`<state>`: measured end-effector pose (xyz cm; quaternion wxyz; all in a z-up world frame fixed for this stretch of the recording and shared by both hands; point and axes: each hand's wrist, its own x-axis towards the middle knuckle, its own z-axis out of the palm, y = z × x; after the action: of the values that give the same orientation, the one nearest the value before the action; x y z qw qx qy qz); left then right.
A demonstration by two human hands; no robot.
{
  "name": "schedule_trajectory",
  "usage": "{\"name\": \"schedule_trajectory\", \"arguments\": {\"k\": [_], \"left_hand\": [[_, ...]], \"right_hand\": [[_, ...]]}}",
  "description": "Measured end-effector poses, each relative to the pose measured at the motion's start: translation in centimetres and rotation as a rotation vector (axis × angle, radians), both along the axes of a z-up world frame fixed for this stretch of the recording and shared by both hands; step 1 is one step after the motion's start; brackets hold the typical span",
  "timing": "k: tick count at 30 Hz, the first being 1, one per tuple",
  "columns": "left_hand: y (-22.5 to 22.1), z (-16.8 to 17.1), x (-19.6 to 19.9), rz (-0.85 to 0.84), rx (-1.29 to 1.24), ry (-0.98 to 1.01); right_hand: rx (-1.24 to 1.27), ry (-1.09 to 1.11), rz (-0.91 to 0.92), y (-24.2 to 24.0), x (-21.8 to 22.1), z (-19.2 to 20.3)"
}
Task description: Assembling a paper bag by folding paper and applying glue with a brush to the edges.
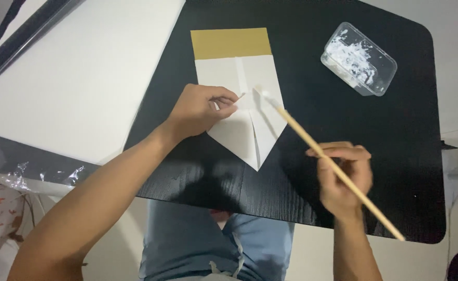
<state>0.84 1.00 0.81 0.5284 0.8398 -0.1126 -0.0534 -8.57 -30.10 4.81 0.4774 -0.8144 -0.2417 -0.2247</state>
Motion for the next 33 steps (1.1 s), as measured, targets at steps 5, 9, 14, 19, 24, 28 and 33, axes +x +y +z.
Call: {"name": "schedule_trajectory", "arguments": {"k": [5, 9, 14, 19, 24, 28, 33], "left_hand": [[-0.3, 0.1, -0.2, 0.003, 0.046, -0.142], [-0.4, -0.1, -0.3, -0.016, 0.065, -0.217], [-0.2, 0.4, -0.5, -0.045, 0.126, -0.124], [0.2, -1.4, 0.2, -0.122, 0.187, -0.282], [0.2, 0.4, -0.1, -0.139, 0.235, -0.085], [0.4, 1.2, -0.1, -0.135, 0.237, 0.007], [0.2, 2.2, -0.4, -0.132, 0.251, 0.052]], "right_hand": [[0.155, -0.005, -0.036, -2.6, 0.5, -0.5], [0.218, 0.107, -0.086, -4.9, 1.4, -1.1], [0.476, 0.283, -0.053, -5.9, 3.5, -1.1], [0.698, 0.340, -0.005, -6.8, 4.9, 0.4], [0.746, 0.331, -0.121, -7.3, 5.6, 1.7], [0.820, 0.337, -0.145, -8.4, 6.5, 2.1], [0.722, 0.282, -0.136, -8.7, 6.4, 1.4]]}}
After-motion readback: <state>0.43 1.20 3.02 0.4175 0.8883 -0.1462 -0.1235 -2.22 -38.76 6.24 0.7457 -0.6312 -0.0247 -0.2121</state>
